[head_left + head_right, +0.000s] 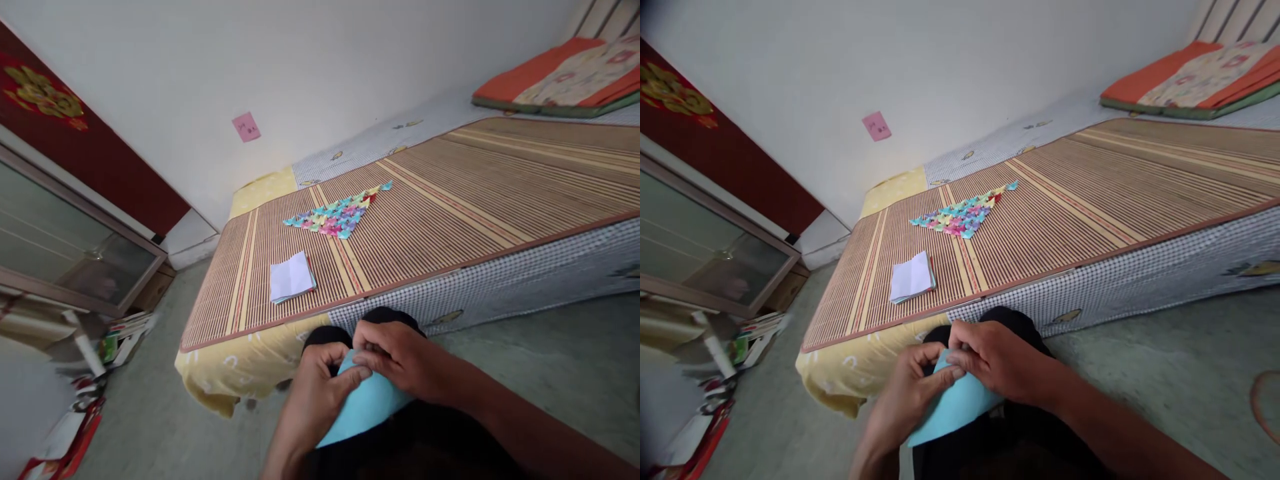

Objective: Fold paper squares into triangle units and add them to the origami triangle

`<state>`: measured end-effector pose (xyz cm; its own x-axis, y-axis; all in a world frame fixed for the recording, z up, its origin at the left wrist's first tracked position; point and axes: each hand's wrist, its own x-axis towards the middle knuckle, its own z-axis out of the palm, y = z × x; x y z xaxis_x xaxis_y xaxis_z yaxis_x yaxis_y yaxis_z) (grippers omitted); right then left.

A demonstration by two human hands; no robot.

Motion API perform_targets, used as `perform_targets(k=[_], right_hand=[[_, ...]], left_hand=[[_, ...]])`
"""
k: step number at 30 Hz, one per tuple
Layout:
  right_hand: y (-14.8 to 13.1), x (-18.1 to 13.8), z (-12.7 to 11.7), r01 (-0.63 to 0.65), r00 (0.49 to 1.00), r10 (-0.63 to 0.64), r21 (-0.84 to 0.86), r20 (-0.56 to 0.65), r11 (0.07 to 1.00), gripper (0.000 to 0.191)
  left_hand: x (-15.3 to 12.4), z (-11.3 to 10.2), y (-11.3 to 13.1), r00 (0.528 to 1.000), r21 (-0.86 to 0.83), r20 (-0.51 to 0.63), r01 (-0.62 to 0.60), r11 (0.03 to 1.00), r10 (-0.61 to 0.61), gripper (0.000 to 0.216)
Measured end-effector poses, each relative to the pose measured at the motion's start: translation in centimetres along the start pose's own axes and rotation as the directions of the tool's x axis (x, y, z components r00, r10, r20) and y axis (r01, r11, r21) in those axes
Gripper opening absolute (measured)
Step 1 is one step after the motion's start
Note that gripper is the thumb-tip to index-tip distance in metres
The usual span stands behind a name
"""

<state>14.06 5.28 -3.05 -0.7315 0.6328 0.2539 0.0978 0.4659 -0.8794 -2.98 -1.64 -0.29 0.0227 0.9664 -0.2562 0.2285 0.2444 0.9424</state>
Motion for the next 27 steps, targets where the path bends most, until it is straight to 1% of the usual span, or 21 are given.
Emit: perform_targets(k=[3,4,6,7,8,9,10,11,12,14,15,17,18,19,21,22,23,25,27], right_hand=[[0.1,0.1,-0.9,-0.062,0.998,0.06,0.076,0.027,0.995,0.019],[0.4,0.2,-1.4,-0.091,0.996,0.089,0.111,0.019,0.99,0.018],[1.4,0.4,-2.4,-0.155,0.985,0.168,0.222,-0.039,0.963,0.018],[2.0,0.5,-2.9,-0.181,0.97,0.22,0.306,-0.1,0.935,0.018],[2.7,0.6,-3.2,-0.179,0.946,0.272,0.412,-0.176,0.893,0.02],[3.4,0.6,-3.3,-0.162,0.913,0.33,0.527,-0.241,0.834,0.026],[4.0,0.6,-3.1,-0.114,0.878,0.372,0.625,-0.301,0.773,0.033],[4.5,0.6,-2.6,-0.074,0.868,0.391,0.698,-0.306,0.712,0.039],[4.8,0.5,-1.9,-0.073,0.89,0.379,0.743,-0.253,0.666,0.042],[4.7,0.4,-0.1,-0.125,0.955,0.285,0.764,-0.079,0.633,0.048],[4.5,0.5,0.9,-0.148,0.963,0.268,0.767,-0.032,0.624,0.047],[3.6,0.7,2.5,-0.16,0.971,0.238,0.747,0.002,0.646,0.042],[3.0,0.8,3.0,-0.146,0.969,0.244,0.732,-0.027,0.665,0.037],[2.5,1.0,3.2,-0.111,0.965,0.249,0.723,-0.087,0.682,0.031],[1.7,1.3,3.3,-0.046,0.951,0.242,0.684,-0.194,0.728,0.022],[1.5,1.3,3.1,-0.037,0.944,0.243,0.66,-0.224,0.751,0.02],[1.3,1.3,2.8,-0.037,0.941,0.24,0.634,-0.237,0.772,0.021],[1.3,1.1,2.1,-0.048,0.944,0.226,0.576,-0.242,0.816,0.032],[1.5,0.8,1.4,-0.028,0.941,0.19,0.494,-0.281,0.869,0.038]], left_hand=[[0.0,0.5,-0.8,0.998,-0.193,0.036,0.051,0.98,-0.044,0.03],[0.0,0.7,-1.0,0.998,-0.253,0.022,0.065,0.965,-0.061,0.032],[0.0,0.7,-1.4,0.993,-0.364,-0.059,0.071,0.929,-0.099,0.034],[0.1,0.7,-1.5,0.986,-0.411,-0.118,0.058,0.91,-0.116,0.034],[0.1,0.7,-1.5,0.976,-0.451,-0.177,0.033,0.892,-0.126,0.034],[0.2,0.7,-1.6,0.964,-0.483,-0.231,0.001,0.875,-0.129,0.033],[0.3,0.7,-1.7,0.952,-0.508,-0.278,-0.033,0.861,-0.128,0.032],[0.4,0.8,-1.7,0.938,-0.526,-0.322,-0.065,0.848,-0.128,0.033],[0.4,0.9,-1.8,0.923,-0.539,-0.362,-0.093,0.837,-0.131,0.034],[0.6,1.2,-1.9,0.897,-0.552,-0.416,-0.117,0.826,-0.151,0.036],[0.6,1.4,-1.9,0.891,-0.554,-0.424,-0.114,0.825,-0.161,0.037],[0.6,1.7,-2.0,0.895,-0.555,-0.413,-0.102,0.825,-0.167,0.037],[0.5,1.8,-2.0,0.902,-0.558,-0.398,-0.097,0.825,-0.164,0.037],[0.4,1.8,-2.1,0.909,-0.562,-0.384,-0.09,0.822,-0.162,0.037],[0.1,1.8,-2.1,0.916,-0.572,-0.361,-0.068,0.818,-0.176,0.038],[0.0,1.7,-2.2,0.914,-0.573,-0.357,-0.051,0.818,-0.193,0.039],[-0.1,1.6,-2.2,0.91,-0.572,-0.358,-0.037,0.819,-0.208,0.04],[-0.3,1.3,-2.3,0.9,-0.561,-0.375,-0.029,0.827,-0.222,0.043],[-0.4,1.2,-2.2,0.892,-0.542,-0.396,-0.034,0.84,-0.219,0.045]])
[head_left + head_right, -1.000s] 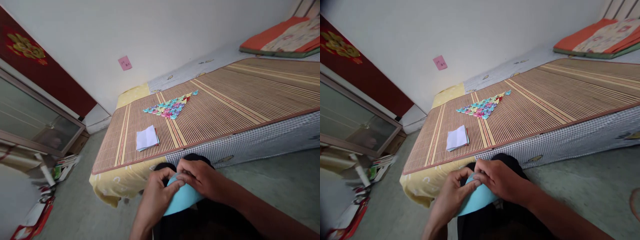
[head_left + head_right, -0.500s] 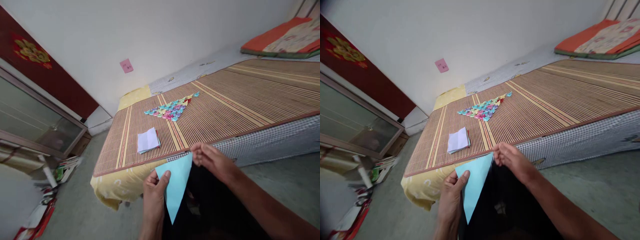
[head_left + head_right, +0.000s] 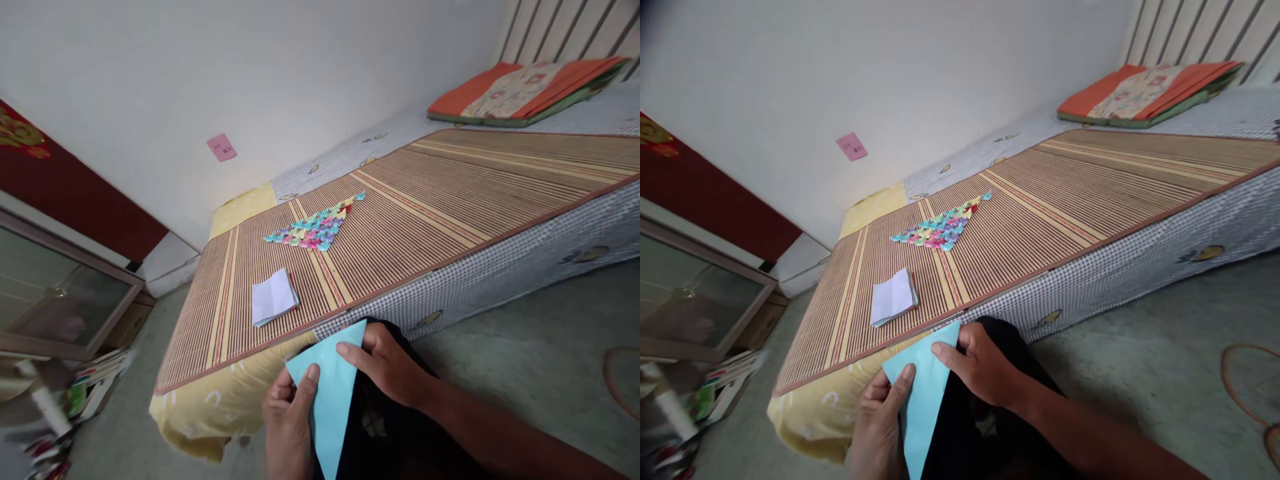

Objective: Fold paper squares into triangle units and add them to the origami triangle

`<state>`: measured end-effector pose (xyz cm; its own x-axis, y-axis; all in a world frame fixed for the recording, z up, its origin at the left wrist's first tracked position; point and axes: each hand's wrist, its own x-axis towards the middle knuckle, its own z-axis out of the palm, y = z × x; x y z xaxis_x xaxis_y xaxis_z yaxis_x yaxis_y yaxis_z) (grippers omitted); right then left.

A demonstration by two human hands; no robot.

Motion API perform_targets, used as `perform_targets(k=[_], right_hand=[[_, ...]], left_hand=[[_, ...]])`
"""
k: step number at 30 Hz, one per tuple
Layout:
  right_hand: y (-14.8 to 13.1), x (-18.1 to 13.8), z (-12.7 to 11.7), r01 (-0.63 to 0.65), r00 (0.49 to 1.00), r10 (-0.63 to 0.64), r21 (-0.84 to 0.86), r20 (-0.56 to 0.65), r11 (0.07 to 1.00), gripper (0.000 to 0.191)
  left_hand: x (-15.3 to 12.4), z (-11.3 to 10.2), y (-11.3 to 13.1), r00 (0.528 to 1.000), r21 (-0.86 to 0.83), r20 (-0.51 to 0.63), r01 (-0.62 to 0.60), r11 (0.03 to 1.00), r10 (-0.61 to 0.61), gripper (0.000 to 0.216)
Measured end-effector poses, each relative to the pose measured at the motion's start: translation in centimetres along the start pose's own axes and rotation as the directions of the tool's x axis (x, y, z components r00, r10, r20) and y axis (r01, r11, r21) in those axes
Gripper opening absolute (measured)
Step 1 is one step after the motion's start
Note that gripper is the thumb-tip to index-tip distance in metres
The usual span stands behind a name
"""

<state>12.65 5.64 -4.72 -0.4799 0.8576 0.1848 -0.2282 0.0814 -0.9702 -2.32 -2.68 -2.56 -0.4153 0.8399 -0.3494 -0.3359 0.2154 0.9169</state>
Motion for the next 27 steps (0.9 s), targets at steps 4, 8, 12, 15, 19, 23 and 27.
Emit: perform_targets(k=[4,8,12,15,19,23,27], right_hand=[[-0.3,-0.1,-1.3,0.093,0.99,-0.11,-0.168,-0.092,0.981,0.042],[-0.7,-0.1,-2.2,0.121,0.982,-0.151,-0.231,-0.115,0.965,0.043],[-0.3,0.3,-3.8,0.089,0.983,-0.101,-0.083,-0.155,0.993,0.042],[0.2,0.6,-5.1,0.068,0.983,-0.054,0.076,-0.177,0.995,0.04],[0.4,0.3,-4.6,-0.058,0.991,0.038,0.149,0.132,0.987,0.03],[0.5,-0.6,-2.0,-0.134,0.97,0.088,0.199,0.226,0.971,0.026],[1.0,-1.1,-0.5,-0.084,0.991,0.072,0.107,0.113,0.991,0.027]], left_hand=[[-0.1,0.1,0.2,1.0,0.037,-0.013,-0.012,0.999,0.012,0.046],[-0.3,0.1,0.5,1.0,0.054,0.002,-0.01,0.999,0.01,0.045],[-0.5,0.2,0.8,1.0,0.061,-0.006,-0.015,0.998,0.016,0.043],[-0.4,0.2,0.9,0.999,0.032,-0.027,-0.02,0.999,0.021,0.04],[-0.1,0.4,0.5,1.0,0.005,0.013,-0.013,1.0,0.013,0.038],[-0.3,1.0,0.1,0.996,0.012,0.08,-0.037,0.999,0.035,0.037],[-0.6,1.5,-0.1,0.991,0.054,0.097,-0.101,0.993,0.095,0.035]])
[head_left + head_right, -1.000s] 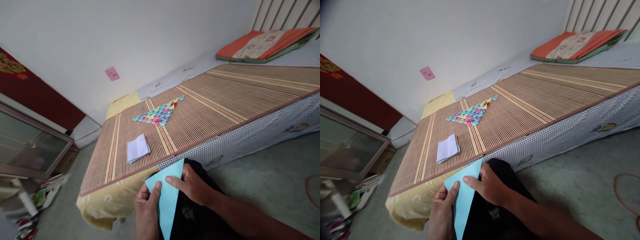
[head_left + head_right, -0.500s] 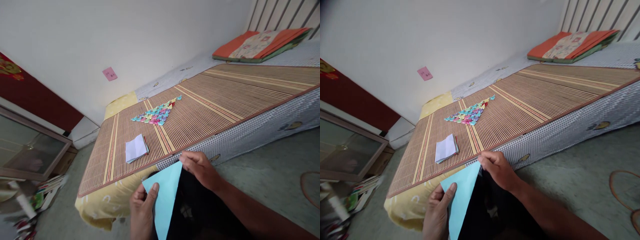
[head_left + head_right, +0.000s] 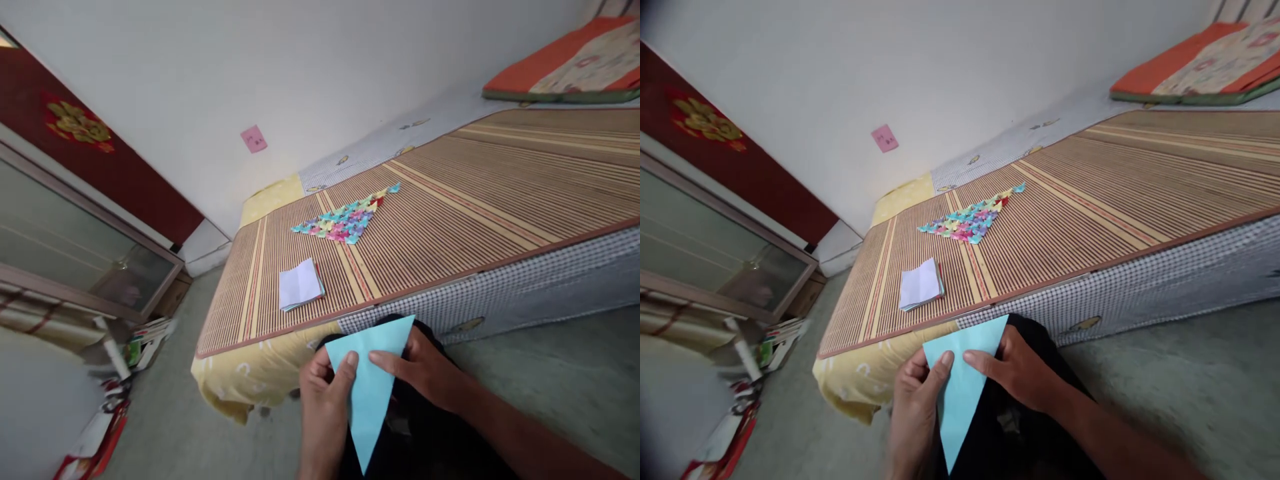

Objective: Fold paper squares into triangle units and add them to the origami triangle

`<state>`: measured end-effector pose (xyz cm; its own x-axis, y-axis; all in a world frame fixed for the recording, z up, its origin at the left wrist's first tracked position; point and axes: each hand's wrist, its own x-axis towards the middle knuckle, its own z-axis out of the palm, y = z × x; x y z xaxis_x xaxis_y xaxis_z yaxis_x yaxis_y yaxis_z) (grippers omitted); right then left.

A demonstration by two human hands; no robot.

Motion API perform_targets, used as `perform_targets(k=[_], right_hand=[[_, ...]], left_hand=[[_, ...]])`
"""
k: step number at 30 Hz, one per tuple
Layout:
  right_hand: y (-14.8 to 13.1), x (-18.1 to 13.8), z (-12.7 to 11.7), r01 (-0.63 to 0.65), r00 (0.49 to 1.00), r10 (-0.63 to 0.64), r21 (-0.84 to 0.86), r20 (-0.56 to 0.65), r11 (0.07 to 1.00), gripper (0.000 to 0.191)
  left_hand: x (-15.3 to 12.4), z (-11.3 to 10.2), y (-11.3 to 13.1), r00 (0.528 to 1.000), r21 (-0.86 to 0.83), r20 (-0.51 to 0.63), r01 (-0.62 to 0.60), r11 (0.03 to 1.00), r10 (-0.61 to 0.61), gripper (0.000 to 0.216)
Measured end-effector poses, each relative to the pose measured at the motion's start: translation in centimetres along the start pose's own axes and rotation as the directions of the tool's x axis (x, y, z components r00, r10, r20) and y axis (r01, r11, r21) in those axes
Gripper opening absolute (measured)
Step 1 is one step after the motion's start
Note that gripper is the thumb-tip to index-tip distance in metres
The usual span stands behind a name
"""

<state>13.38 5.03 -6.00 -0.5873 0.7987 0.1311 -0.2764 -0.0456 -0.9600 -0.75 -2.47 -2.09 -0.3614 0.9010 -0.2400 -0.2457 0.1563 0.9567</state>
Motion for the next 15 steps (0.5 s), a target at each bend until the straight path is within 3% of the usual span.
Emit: perform_targets(k=[8,15], right_hand=[[-0.43,-0.42,0.45,-0.018,0.993,-0.005,-0.195,-0.117,0.981,0.041],[-0.03,-0.31,0.04,-0.019,0.994,0.001,-0.166,-0.109,0.986,0.035]], left_hand=[[-0.03,-0.21,-0.28,0.997,0.123,-0.006,-0.08,0.989,0.082,0.034],[0.55,-0.88,-0.75,0.991,-0.021,0.124,0.061,0.998,-0.058,0.036]])
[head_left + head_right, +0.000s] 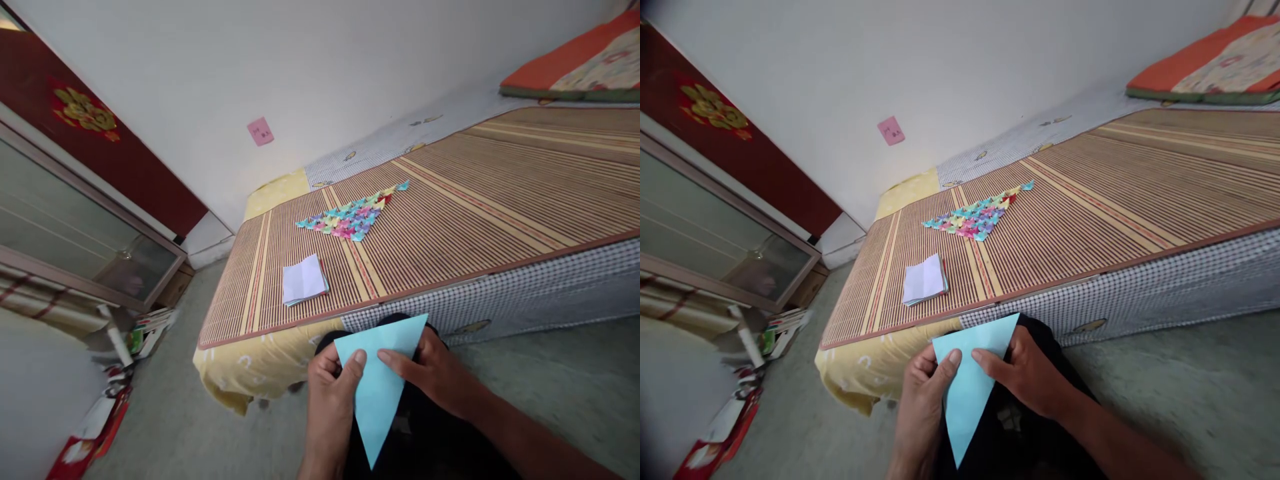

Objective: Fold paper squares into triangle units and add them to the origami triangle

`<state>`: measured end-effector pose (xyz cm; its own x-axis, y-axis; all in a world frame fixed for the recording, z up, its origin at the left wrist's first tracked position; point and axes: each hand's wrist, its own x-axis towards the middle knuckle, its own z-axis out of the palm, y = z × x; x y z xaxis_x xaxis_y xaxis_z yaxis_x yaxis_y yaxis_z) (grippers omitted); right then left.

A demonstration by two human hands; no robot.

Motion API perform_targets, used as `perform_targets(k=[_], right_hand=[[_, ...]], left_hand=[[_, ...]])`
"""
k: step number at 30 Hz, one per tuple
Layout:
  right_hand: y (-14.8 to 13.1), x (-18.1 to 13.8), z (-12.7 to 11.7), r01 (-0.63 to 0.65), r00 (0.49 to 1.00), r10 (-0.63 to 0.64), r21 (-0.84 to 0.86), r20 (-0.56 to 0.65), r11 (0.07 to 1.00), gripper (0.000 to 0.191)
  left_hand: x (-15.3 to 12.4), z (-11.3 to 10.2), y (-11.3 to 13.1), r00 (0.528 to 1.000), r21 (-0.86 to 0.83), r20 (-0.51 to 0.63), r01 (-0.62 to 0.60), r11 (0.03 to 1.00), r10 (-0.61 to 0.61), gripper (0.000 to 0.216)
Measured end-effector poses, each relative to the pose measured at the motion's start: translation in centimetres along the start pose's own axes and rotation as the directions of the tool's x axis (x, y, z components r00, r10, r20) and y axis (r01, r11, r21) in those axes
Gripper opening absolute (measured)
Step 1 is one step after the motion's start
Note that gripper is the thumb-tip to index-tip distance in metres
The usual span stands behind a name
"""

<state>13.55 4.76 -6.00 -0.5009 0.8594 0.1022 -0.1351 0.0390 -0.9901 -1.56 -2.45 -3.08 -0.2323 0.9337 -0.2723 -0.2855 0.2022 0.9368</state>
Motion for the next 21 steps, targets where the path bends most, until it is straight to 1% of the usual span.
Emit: perform_targets(k=[4,8,11,15,17,18,19,20,21], right_hand=[[0.5,-0.1,0.1,0.071,0.997,-0.071,-0.084,0.003,0.994,0.038],[0.3,-0.2,0.0,0.165,0.986,-0.164,-0.197,0.022,0.966,0.039],[-0.2,0.0,-0.9,0.17,0.984,-0.175,-0.195,-0.011,0.966,0.039],[-0.4,0.4,-4.0,0.138,0.983,-0.15,-0.113,-0.104,0.984,0.041],[-0.5,0.4,-5.7,0.085,0.978,-0.093,-0.052,-0.189,0.995,0.044],[-0.8,0.4,-6.3,0.07,0.966,-0.083,-0.061,-0.244,0.996,0.046],[-1.1,0.2,-6.7,0.06,0.949,-0.093,-0.115,-0.301,0.992,0.045],[-1.6,0.1,-6.9,0.074,0.915,-0.146,-0.2,-0.376,0.977,0.044],[-2.2,-0.2,-6.7,0.093,0.881,-0.223,-0.309,-0.418,0.946,0.039]], left_hand=[[0.1,0.0,-0.2,1.0,-0.014,-0.007,0.006,1.0,-0.006,0.031],[0.1,0.1,-0.2,0.998,0.088,-0.052,-0.03,0.996,0.034,0.032],[0.1,0.0,0.1,0.996,0.141,-0.066,-0.053,0.989,0.063,0.034],[0.3,-0.5,0.8,1.0,0.139,0.001,-0.008,0.99,0.008,0.034],[0.5,-0.8,1.1,1.0,0.139,0.022,0.012,0.99,-0.015,0.034],[0.6,-1.0,1.2,0.999,0.157,0.033,0.01,0.988,-0.016,0.034],[0.7,-1.1,1.2,0.999,0.194,0.048,0.002,0.981,-0.012,0.035],[0.9,-1.2,1.3,0.997,0.244,0.071,-0.009,0.97,-0.008,0.035],[1.0,-1.3,1.3,0.995,0.3,0.1,-0.021,0.954,-0.009,0.035]])
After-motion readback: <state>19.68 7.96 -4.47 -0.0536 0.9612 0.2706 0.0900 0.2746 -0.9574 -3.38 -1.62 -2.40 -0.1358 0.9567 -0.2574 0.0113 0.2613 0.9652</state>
